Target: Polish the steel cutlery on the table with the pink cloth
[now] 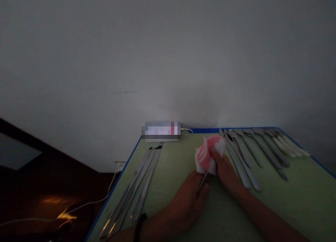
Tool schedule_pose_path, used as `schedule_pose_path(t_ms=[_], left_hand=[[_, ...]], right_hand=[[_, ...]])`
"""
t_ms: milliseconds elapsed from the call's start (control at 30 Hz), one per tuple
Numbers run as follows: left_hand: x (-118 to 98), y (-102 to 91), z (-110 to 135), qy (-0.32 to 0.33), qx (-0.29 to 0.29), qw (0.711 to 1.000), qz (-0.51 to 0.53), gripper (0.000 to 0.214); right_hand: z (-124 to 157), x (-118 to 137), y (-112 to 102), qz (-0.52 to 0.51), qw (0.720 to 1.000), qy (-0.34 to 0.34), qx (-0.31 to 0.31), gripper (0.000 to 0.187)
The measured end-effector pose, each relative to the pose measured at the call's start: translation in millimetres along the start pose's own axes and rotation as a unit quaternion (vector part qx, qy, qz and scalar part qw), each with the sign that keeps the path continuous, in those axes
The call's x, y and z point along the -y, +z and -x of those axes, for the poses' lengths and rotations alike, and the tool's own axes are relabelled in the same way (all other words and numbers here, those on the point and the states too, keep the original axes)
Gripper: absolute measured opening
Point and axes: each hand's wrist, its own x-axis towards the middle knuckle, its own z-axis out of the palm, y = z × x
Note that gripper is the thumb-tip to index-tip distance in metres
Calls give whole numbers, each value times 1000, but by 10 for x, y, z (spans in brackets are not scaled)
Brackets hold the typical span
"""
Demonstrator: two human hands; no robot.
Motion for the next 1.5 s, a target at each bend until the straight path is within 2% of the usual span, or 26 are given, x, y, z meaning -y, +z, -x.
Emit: schedule_pose_path(t_ms=[133, 400, 533, 733, 867, 1033, 1167, 1267, 1333, 1500], left_hand=[[-3, -49, -19, -32, -18, 995, 94, 25], [40, -89, -92, -106, -33, 972, 206, 26], [71, -52, -134, -145, -40, 967, 207, 26], [79, -35, -172, -194, -23, 959, 205, 31], [70, -35, -171, -225, -13, 950, 217, 39], [38, 5, -107, -263, -39, 945, 191, 39], [50, 24, -52, -301, -57, 938, 161, 46], [86, 13, -44, -296, -42, 944, 140, 50], [97, -18, -45, -267, -13, 952, 147, 52], [-8, -148, -28, -112, 81, 975, 177, 54]], right_hand=[[-23, -53, -25, -6, 1000, 23, -14, 50], [-75, -115, -8, -73, 997, 35, 9, 49], [-56, -71, -9, -94, 993, 64, -14, 46], [-43, -26, -47, -58, 993, 98, -29, 43], [-49, -61, -71, -64, 992, 104, -10, 42], [-45, -90, -82, -72, 989, 128, -9, 43], [-43, -45, -62, -74, 993, 92, 30, 43], [-58, -15, -47, -76, 993, 79, 41, 43], [-79, -14, -42, -84, 993, 79, 35, 45], [-154, -92, -23, -137, 988, 66, 0, 41]])
